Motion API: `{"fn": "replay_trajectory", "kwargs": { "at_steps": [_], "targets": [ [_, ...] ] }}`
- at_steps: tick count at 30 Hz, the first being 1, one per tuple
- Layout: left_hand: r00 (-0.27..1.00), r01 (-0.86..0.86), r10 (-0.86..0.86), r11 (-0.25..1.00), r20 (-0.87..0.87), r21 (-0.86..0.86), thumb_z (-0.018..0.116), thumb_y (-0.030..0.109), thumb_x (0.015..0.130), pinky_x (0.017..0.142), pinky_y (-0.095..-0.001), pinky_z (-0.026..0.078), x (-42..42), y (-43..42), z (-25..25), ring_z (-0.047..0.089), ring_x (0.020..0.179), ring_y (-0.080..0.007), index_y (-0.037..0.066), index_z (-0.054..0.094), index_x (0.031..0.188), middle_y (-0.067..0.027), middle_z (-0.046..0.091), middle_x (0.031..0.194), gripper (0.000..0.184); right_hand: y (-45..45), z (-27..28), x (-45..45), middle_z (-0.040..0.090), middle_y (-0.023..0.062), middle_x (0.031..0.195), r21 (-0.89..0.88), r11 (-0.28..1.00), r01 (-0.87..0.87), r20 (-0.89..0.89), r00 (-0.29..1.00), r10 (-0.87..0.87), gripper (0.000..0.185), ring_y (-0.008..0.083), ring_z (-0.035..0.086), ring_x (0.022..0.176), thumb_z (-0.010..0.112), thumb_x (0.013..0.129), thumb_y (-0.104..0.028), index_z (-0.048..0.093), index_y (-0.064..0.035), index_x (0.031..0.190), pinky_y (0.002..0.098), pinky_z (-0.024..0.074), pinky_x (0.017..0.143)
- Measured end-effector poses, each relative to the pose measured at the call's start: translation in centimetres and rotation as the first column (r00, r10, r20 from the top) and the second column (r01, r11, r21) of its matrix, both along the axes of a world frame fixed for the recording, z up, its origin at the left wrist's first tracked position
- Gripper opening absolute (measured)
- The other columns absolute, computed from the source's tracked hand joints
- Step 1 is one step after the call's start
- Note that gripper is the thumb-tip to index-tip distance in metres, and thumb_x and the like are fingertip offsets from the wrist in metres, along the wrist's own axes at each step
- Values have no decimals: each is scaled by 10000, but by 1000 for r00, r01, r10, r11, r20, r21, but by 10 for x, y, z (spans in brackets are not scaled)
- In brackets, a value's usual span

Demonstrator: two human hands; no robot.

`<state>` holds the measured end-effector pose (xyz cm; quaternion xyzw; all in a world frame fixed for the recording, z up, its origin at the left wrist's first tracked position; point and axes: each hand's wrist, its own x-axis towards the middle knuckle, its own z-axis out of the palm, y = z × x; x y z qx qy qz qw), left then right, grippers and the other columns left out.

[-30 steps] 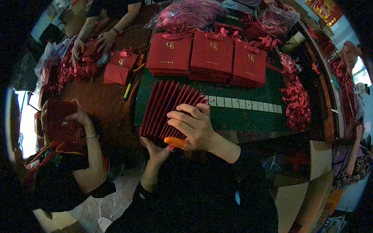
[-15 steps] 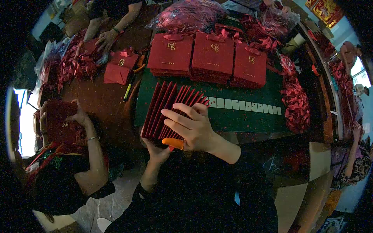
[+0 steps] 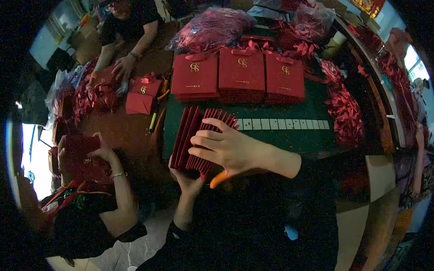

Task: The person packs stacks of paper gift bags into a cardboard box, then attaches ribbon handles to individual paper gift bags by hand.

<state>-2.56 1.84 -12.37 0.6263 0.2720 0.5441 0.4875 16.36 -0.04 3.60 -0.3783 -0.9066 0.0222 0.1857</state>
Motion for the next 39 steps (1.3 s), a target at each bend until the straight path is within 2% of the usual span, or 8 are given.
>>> {"fn": "replay_trajectory", "kwargs": {
  "at_steps": [7,16,22,25,27,30,35,39],
  "targets": [
    [935,261,-176,930,309,-260,803,265,668,978,-360,368,-8,6,29,435,1171,-236,17,218,1337,-146,394,1280,922,28,-17,-3,556,-3,747,288,935,-205,197,969,152,194,169,570,721,565,763,-110,488,-109,941,325,406,760],
    [867,491,-426,818,257,-299,783,372,703,969,-338,395,-16,39,29,497,1140,-200,2,384,1286,-116,517,1229,797,-3,-20,8,553,1,718,253,962,-107,124,989,77,224,167,590,712,610,749,-58,513,-96,948,440,348,1019],
    [986,151,-164,947,-22,-285,538,147,920,909,-293,413,-19,43,22,533,1059,-178,-21,473,1220,-100,559,1171,349,-33,-27,16,560,17,758,374,925,-75,33,997,68,223,201,589,722,639,732,-100,523,-91,922,411,440,900],
    [908,-355,281,910,-311,-215,514,160,937,775,-284,483,-33,47,9,571,941,-173,-35,504,1129,-125,576,1124,274,-71,-5,34,566,43,846,16,931,366,-371,866,-334,381,232,585,819,722,732,-170,475,-83,1009,385,476,800],
    [892,-251,350,909,285,-332,508,193,940,775,-310,496,-20,26,30,580,921,-193,-46,489,1122,-143,575,1118,301,-66,-11,60,588,73,929,-342,833,434,-718,452,-530,441,246,593,865,733,761,-188,444,-64,1069,395,476,811],
    [860,-363,442,881,254,-304,529,258,928,704,-328,478,-37,22,8,537,794,-182,-22,504,1042,-103,572,999,303,-46,-56,104,610,64,1011,-829,534,-168,-484,-266,-834,412,193,625,891,723,783,-154,491,-59,1109,347,542,749],
    [801,-434,517,849,302,-301,531,267,929,856,-342,468,-40,2,21,555,1005,-236,-38,461,1197,-159,529,1208,412,-13,-148,110,636,116,976,-958,287,25,-276,-366,-889,347,219,646,832,726,779,-179,584,-1,1041,358,540,703],
    [771,-355,510,841,382,-408,564,299,909,708,-356,503,-20,-19,56,569,801,-200,-1,505,1052,-88,591,982,337,-23,-115,90,634,186,989,-871,160,465,-212,-62,-975,565,261,619,946,687,768,-413,581,57,1061,363,487,788]
  ]
}}
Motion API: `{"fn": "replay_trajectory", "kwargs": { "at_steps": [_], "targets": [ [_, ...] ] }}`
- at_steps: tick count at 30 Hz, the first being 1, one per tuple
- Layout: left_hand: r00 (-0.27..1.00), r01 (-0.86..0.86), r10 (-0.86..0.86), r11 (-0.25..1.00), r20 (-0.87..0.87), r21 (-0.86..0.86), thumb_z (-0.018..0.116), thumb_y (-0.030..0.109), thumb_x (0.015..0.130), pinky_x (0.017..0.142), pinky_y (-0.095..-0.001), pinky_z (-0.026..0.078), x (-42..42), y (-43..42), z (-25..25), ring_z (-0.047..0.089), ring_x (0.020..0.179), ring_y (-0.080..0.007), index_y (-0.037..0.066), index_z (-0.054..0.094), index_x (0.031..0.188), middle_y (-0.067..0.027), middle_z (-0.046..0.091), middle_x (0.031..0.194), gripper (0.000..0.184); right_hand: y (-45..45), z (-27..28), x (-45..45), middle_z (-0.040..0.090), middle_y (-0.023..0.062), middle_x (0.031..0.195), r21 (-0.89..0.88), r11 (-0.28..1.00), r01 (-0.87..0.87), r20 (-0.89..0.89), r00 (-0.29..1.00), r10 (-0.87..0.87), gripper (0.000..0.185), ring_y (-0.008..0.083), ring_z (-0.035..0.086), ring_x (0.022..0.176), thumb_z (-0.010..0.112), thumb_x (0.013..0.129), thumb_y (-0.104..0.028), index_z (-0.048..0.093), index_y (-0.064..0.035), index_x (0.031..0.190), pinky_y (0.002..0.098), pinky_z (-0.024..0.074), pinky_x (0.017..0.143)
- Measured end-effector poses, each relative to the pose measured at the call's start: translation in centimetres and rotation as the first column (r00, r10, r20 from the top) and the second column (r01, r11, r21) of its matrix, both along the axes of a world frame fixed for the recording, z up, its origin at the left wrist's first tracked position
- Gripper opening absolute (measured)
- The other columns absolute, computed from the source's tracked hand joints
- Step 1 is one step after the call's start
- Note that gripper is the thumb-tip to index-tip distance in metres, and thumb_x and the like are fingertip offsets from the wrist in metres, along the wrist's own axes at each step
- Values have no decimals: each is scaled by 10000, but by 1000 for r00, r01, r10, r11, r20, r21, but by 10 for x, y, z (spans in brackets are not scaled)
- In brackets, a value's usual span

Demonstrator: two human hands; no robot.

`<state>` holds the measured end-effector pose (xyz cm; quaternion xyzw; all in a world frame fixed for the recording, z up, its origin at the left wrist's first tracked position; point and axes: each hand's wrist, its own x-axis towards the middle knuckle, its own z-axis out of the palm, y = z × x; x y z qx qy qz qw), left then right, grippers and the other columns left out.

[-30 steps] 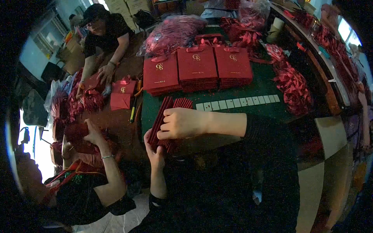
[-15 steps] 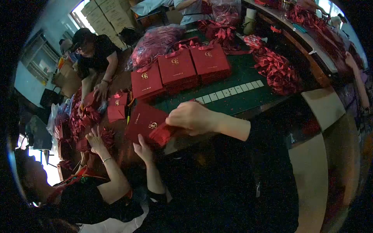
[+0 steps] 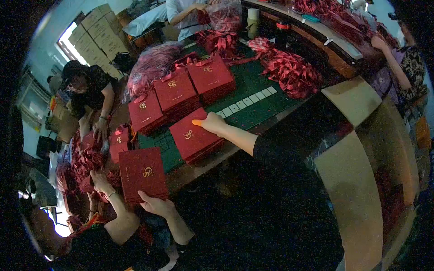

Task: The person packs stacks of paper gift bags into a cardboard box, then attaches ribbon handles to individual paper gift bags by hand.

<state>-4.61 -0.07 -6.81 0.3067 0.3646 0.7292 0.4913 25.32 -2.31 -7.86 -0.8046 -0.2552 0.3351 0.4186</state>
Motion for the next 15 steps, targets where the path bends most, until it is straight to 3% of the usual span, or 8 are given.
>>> {"fn": "replay_trajectory", "kwargs": {
  "at_steps": [1,2,6,11,12,13,14,15],
  "targets": [
    [1000,12,-12,1000,-5,-3,564,299,909,708,-356,503,-4,2,-5,569,801,-200,-1,505,1052,-88,591,982,337,-6,11,-5,623,213,1020,-86,996,-10,115,993,20,625,280,604,989,670,762,-466,572,65,1078,374,472,820],
    [998,36,-34,999,-56,24,560,295,910,733,-364,508,-10,6,-16,577,843,-218,-3,490,1090,-106,585,1030,355,3,-13,6,584,247,1097,6,996,-86,109,990,85,764,342,564,1049,657,740,-519,476,68,1193,407,442,874],
    [995,102,-99,984,-28,145,555,286,909,771,-379,528,6,-6,12,589,940,-260,-7,464,1161,-159,551,1155,397,-8,39,-11,499,224,1244,-159,987,-37,305,949,85,945,394,478,1148,682,700,-520,260,22,1349,424,400,938],
    [979,203,-205,972,1,121,542,272,913,761,-392,539,10,-8,25,585,971,-275,4,424,1240,-162,542,1169,439,-16,61,-7,485,194,1275,-44,999,22,652,758,12,889,342,473,1168,658,752,-496,260,13,1363,432,409,920],
    [962,261,-268,958,55,117,537,266,913,765,-396,543,15,-13,36,584,983,-280,7,409,1260,-164,543,1167,451,-19,66,-7,491,170,1276,293,942,-161,404,914,31,829,293,482,1160,650,784,-441,267,2,1370,403,411,916],
    [960,266,-274,956,61,122,537,266,913,765,-396,543,21,-21,46,584,983,-280,7,409,1260,-164,543,1167,451,-27,84,-13,498,147,1277,625,750,-217,150,976,158,772,243,490,1153,643,815,-386,273,-8,1377,374,414,912],
    [933,355,-356,935,50,26,506,228,926,803,-385,526,26,-32,57,585,985,-260,2,417,1256,-158,538,1183,410,-46,102,-15,498,123,1276,638,732,-238,-286,809,513,713,204,486,1144,634,836,-309,279,-22,1383,335,405,918],
    [899,439,-437,896,43,-72,475,190,940,842,-375,508,31,-44,66,586,987,-240,-3,424,1252,-151,532,1199,371,-76,139,-28,499,98,1276,662,711,-240,-618,361,698,663,164,481,1136,626,856,-233,286,-35,1390,295,397,923]
  ]
}}
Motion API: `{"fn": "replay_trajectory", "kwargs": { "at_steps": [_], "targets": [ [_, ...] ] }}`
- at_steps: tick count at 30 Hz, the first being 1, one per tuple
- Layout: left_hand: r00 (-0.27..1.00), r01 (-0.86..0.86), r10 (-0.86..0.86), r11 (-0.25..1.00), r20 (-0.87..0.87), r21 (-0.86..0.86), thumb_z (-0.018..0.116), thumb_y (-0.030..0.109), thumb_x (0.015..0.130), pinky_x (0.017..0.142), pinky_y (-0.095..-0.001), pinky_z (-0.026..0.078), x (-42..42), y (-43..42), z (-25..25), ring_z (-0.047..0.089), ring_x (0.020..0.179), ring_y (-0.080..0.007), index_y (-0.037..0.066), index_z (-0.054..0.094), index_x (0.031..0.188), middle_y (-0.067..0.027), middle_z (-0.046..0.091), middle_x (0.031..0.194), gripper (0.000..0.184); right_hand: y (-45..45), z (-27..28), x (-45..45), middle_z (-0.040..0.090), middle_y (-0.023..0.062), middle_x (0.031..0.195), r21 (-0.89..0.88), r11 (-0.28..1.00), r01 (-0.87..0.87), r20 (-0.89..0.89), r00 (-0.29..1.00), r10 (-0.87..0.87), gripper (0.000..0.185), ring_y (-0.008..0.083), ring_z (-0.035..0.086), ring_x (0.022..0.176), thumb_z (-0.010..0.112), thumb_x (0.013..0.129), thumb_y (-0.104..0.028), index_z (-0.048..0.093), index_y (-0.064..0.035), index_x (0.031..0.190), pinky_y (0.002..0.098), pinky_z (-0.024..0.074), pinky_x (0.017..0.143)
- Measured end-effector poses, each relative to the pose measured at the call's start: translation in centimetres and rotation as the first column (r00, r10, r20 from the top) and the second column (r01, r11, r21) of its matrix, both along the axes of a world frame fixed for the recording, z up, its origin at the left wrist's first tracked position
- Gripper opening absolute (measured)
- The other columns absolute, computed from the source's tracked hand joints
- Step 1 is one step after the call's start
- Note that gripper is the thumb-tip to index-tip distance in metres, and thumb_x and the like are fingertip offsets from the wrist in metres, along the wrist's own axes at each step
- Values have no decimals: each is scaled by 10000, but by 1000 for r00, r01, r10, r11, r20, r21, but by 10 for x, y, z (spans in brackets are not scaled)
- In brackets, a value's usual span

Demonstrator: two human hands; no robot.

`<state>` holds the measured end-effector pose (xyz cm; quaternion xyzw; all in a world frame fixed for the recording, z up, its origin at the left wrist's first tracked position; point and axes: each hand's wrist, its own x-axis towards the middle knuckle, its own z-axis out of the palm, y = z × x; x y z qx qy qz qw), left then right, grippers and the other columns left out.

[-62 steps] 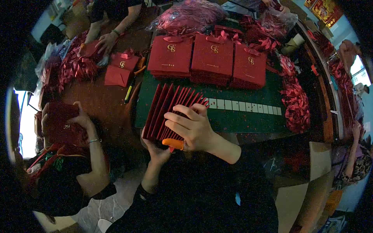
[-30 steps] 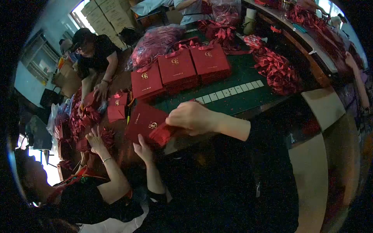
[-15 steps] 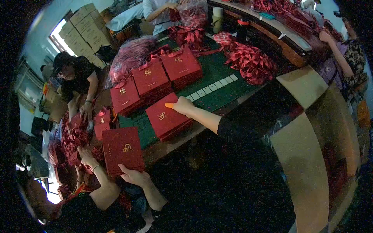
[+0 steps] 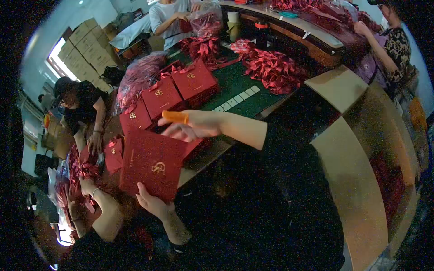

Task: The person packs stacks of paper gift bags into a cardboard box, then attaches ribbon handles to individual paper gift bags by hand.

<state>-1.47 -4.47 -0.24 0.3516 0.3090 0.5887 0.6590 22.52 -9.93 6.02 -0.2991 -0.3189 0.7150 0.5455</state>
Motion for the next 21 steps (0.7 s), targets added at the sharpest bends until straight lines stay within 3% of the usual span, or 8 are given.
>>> {"fn": "replay_trajectory", "kwargs": {
  "at_steps": [2,6,8,11,15,17,18,21],
  "targets": [
    [972,235,-233,968,-26,84,438,174,950,861,-368,491,13,-22,4,575,1014,-252,-19,371,1291,-173,521,1206,398,-42,44,-23,506,78,1265,197,980,12,774,612,-162,681,145,477,1135,662,822,-122,297,-61,1393,283,394,936],
    [726,680,-526,455,-442,576,450,463,923,1037,-473,322,36,-23,8,287,1317,-307,-3,183,1411,-177,167,1459,726,-131,90,1,611,99,1094,244,843,479,626,586,-515,565,177,590,978,715,736,-49,461,-9,1240,328,498,830],
    [756,652,-217,338,-618,679,604,261,857,1070,-419,219,55,-16,28,309,1291,-352,-38,307,1354,-207,322,1399,651,-210,100,29,607,117,1089,533,611,586,198,616,-763,420,237,627,946,597,827,-47,459,-10,1221,388,554,780],
    [663,599,312,324,-680,732,666,140,792,1032,-422,275,67,-8,8,364,1245,-367,6,458,1265,-210,370,1366,534,-354,113,61,547,88,1187,464,-53,884,221,-174,-960,483,189,581,1011,560,869,-73,401,-60,1325,329,506,851],
    [689,431,274,589,-671,683,612,96,837,1016,-411,295,64,16,-27,376,1236,-349,-2,529,1188,-217,367,1356,374,-473,110,28,551,100,1200,431,-490,758,632,-641,-436,605,227,575,1036,640,838,-213,369,-79,1362,349,488,843],
    [686,422,243,635,-686,647,598,100,854,1026,-402,285,63,18,-33,340,1266,-336,-5,504,1211,-219,333,1374,384,-600,64,65,436,192,1335,331,-240,913,911,-375,-170,751,314,455,1206,652,835,-338,258,-68,1415,458,412,970],
    [684,398,227,681,-693,615,595,104,857,1033,-399,276,64,16,-33,317,1282,-334,-3,494,1221,-218,315,1384,392,-562,83,51,320,192,1425,190,-284,940,935,-85,345,819,322,380,1270,654,826,-386,201,-79,1435,466,363,1003],
    [631,377,217,753,-745,539,590,91,859,1053,-402,249,59,12,-37,271,1312,-324,12,365,1330,-212,236,1425,528,-495,76,71,378,182,1387,700,-28,714,648,-618,446,835,312,401,1249,665,813,-403,204,-94,1437,449,375,985]
  ]
}}
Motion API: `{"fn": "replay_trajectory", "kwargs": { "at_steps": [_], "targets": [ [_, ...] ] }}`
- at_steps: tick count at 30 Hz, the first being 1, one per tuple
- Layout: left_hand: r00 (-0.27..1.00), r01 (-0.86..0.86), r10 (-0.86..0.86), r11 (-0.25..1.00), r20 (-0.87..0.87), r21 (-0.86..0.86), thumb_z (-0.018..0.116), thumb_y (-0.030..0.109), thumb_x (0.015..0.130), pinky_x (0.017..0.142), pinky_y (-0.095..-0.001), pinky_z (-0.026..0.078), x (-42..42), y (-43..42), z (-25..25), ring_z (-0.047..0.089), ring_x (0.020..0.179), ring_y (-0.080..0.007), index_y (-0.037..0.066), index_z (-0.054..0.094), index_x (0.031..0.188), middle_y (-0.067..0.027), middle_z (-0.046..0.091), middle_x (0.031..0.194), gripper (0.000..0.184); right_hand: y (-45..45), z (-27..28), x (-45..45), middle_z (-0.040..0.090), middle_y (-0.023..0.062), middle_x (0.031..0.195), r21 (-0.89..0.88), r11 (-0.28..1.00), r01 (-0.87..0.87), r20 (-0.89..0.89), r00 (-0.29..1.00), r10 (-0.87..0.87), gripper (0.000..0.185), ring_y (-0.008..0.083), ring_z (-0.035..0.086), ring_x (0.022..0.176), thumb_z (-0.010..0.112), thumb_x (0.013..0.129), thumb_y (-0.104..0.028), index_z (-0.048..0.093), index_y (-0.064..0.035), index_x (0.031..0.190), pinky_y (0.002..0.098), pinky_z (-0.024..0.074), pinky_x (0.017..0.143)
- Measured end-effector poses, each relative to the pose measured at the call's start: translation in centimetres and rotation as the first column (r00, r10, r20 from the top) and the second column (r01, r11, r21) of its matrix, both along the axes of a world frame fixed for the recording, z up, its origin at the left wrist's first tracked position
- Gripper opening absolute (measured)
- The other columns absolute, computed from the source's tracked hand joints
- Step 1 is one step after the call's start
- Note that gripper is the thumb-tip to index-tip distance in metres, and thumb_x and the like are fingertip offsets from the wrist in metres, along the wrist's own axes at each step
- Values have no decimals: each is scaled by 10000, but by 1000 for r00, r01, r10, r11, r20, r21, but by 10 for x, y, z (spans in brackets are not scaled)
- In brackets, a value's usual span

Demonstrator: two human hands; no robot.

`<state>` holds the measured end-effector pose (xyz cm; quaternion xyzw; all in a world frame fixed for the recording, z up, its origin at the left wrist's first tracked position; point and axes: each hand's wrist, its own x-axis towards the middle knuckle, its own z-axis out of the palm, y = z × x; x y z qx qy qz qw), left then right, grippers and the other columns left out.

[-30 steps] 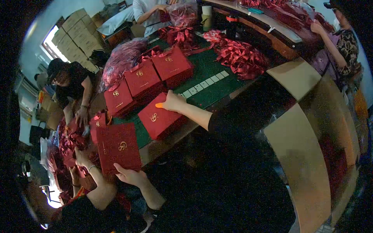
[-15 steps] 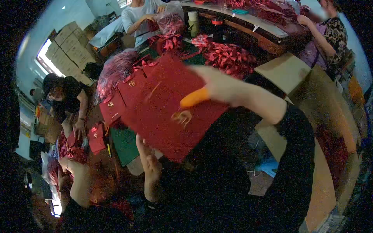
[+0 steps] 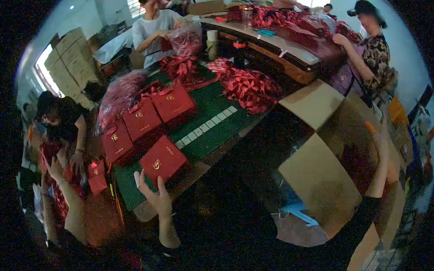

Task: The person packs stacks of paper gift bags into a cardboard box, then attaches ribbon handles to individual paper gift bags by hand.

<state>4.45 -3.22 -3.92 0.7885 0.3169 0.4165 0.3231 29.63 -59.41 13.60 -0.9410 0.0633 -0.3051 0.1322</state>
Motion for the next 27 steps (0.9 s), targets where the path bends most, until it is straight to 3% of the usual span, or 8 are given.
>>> {"fn": "replay_trajectory", "kwargs": {
  "at_steps": [3,6,10,11,17,21,25,27],
  "targets": [
    [969,86,-82,996,233,-5,585,25,843,1088,-397,173,-10,-20,-7,216,1341,-286,43,86,1434,-166,150,1464,774,144,28,5,533,130,1209,215,748,-628,-239,709,664,659,253,491,1154,688,799,-316,401,-76,1341,398,395,964],
    [906,221,4,847,423,-483,516,175,929,1122,-430,197,-22,-54,11,138,1375,-286,44,141,1423,-154,188,1456,634,309,4,-8,592,111,1126,189,190,-963,-210,149,966,479,214,553,1076,707,783,-218,538,-51,1198,323,429,916],
    [855,476,127,193,503,-858,504,253,940,1108,-381,244,-34,-59,-1,237,1346,-296,48,110,1424,-191,241,1429,657,491,-58,7,579,98,1144,411,-184,-893,-299,-323,898,444,191,551,1052,688,805,-217,543,-43,1187,297,435,907],
    [854,466,156,197,497,-863,504,253,940,1108,-381,244,-32,-58,-3,237,1346,-296,48,110,1424,-191,241,1429,657,534,-83,12,574,111,1153,592,-251,-766,-236,-463,854,506,208,542,1071,683,808,-283,518,-21,1207,303,428,916],
    [852,499,339,-293,400,-815,593,356,882,998,-353,345,5,-17,-5,474,1062,-248,40,373,1273,-133,482,1191,549,652,-135,-21,467,194,1312,347,-337,-875,-865,-438,247,874,295,462,1200,688,700,-568,424,-4,1314,367,381,984],
    [860,507,210,-258,465,-822,631,422,840,1006,-364,347,12,4,-21,456,1112,-281,86,314,1332,-156,458,1225,675,664,-172,-17,506,203,1266,267,-255,-929,-935,-314,163,939,304,491,1167,737,620,-592,453,31,1263,372,412,940],
    [868,496,191,-272,459,-825,594,341,874,911,-367,407,5,13,-36,517,976,-235,85,488,1169,-89,555,1068,405,617,-160,-17,675,144,823,511,-30,-859,-830,-503,240,686,248,638,767,761,570,-590,685,36,842,348,509,660],
    [900,437,122,-217,420,-873,571,311,885,919,-368,393,-8,13,-43,503,983,-218,87,484,1169,-79,549,1074,372,593,-163,-21,672,130,944,465,30,-885,-828,-423,369,748,231,630,830,763,542,-612,680,1,963,358,508,699]
  ]
}}
